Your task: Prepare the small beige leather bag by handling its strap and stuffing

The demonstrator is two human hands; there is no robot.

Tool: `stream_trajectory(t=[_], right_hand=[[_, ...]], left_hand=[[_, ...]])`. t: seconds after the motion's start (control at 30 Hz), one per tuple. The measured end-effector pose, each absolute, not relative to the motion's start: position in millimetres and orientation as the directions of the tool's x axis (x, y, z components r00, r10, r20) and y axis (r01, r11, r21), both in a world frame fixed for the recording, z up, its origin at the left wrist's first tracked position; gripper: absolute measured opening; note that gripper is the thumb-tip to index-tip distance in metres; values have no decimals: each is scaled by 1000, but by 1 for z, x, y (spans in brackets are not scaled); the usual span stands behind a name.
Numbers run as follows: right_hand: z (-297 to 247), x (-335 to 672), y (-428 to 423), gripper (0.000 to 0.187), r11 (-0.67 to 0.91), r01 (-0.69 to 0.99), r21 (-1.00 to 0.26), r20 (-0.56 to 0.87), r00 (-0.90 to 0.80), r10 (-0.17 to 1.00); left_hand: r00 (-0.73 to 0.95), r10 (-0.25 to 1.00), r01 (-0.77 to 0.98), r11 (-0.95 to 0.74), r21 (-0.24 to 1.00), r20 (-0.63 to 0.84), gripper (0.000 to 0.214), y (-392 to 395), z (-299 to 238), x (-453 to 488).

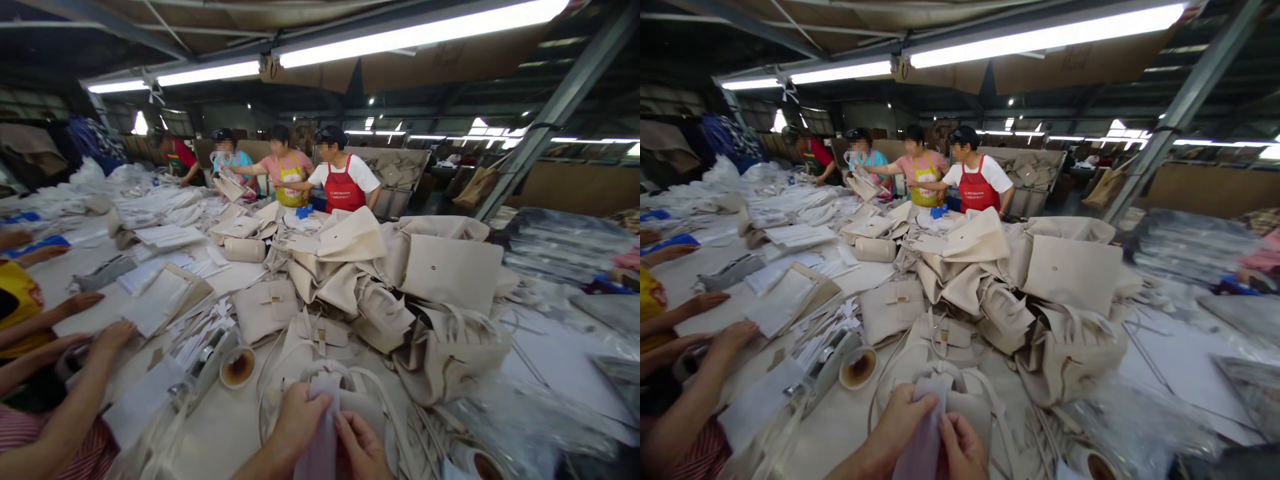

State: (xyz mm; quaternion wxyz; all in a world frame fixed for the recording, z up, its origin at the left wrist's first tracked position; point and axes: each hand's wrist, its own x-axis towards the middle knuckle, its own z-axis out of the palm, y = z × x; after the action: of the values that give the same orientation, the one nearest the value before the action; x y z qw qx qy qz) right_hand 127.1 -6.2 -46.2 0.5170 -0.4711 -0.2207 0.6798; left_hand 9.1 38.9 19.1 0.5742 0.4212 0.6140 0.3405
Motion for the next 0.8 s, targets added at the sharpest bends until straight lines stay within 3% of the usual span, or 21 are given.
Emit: stream_trajectory(t=[0.13, 0.3, 0.6, 0.8], right_hand=[[-38, 134, 0, 41, -384, -455, -804, -381, -102, 919], [-40, 128, -5, 46, -397, -433, -809, -422, -42, 906], [-43, 129, -6, 51, -300, -454, -839, -357, 42, 933], [-51, 127, -5, 56, -379, -428, -821, -367, -113, 923]], left_hand=[[46, 886, 86, 457, 885, -462, 19, 46, 22, 9], [52, 868, 43, 492, 870, -494, 17, 46, 20, 7], [98, 899, 68, 422, 904, -427, 14, 58, 16, 10], [122, 914, 75, 380, 922, -386, 14, 66, 16, 12]])
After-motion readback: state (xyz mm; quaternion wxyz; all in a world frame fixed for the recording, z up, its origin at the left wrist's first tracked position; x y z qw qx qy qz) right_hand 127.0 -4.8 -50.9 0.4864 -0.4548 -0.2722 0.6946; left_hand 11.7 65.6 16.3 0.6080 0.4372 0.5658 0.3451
